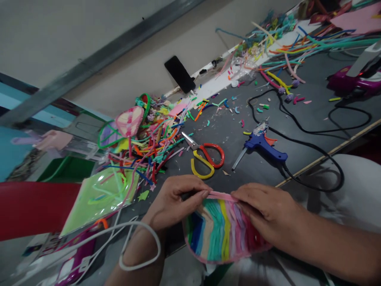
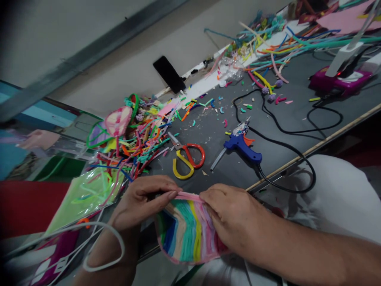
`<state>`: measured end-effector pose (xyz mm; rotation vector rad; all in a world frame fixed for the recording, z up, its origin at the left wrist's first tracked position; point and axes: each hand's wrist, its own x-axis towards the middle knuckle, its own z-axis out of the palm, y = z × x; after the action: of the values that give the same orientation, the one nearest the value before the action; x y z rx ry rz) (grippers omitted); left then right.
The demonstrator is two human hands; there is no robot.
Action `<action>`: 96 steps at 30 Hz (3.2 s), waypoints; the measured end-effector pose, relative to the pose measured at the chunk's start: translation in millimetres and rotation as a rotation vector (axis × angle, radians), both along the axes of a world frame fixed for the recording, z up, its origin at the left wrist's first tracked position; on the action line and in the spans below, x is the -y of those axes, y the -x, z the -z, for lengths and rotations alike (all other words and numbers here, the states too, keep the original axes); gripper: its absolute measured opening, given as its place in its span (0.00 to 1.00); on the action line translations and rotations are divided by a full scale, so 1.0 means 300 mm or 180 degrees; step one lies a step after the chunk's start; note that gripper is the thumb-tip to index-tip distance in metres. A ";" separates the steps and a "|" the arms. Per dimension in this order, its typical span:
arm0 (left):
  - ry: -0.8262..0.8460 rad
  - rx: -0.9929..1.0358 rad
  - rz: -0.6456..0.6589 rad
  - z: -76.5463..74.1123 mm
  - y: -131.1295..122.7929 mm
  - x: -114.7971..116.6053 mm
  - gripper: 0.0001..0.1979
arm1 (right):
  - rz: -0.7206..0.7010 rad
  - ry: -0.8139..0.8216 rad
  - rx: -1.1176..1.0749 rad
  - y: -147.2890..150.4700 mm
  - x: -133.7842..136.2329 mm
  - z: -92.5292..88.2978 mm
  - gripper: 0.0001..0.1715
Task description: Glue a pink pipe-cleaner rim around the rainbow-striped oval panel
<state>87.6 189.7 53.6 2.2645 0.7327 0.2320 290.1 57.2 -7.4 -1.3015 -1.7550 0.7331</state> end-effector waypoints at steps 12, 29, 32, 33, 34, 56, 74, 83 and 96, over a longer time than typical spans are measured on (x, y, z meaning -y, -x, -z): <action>-0.0085 -0.0130 -0.0033 -0.001 0.005 0.007 0.09 | 0.0179 0.0264 0.0213 0.013 0.007 -0.001 0.14; 0.0011 -0.0072 0.0009 0.007 0.006 -0.001 0.08 | 0.0000 0.0044 0.0327 0.015 -0.001 0.009 0.17; 0.0059 -0.0086 -0.0014 0.009 0.012 -0.001 0.08 | -0.0020 -0.0030 0.0271 0.012 0.003 0.009 0.17; 0.0062 -0.0071 -0.0046 0.009 0.013 -0.001 0.09 | -0.0016 -0.0041 0.0278 0.011 0.004 0.010 0.18; 0.0055 -0.0050 -0.0084 0.008 0.014 -0.001 0.09 | -0.0007 -0.0060 0.0290 0.010 0.005 0.012 0.18; -0.1265 0.0282 0.0671 0.010 0.024 -0.005 0.12 | 0.0243 -0.0509 0.0076 0.018 -0.003 0.034 0.18; -0.1460 0.0219 0.1033 0.031 0.037 -0.019 0.16 | 0.0256 -0.0578 -0.0135 -0.002 -0.006 0.018 0.21; -0.1235 0.0349 0.1293 0.028 0.040 -0.028 0.14 | 0.0250 -0.0430 -0.0150 -0.003 -0.004 0.014 0.22; -0.1290 0.0223 0.1179 0.036 0.043 -0.026 0.13 | 0.0191 -0.0471 0.0096 0.003 0.000 0.015 0.24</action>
<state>74.8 197.6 43.0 2.7074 0.2300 0.2998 289.2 57.1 -11.9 -1.2647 -1.7516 0.5419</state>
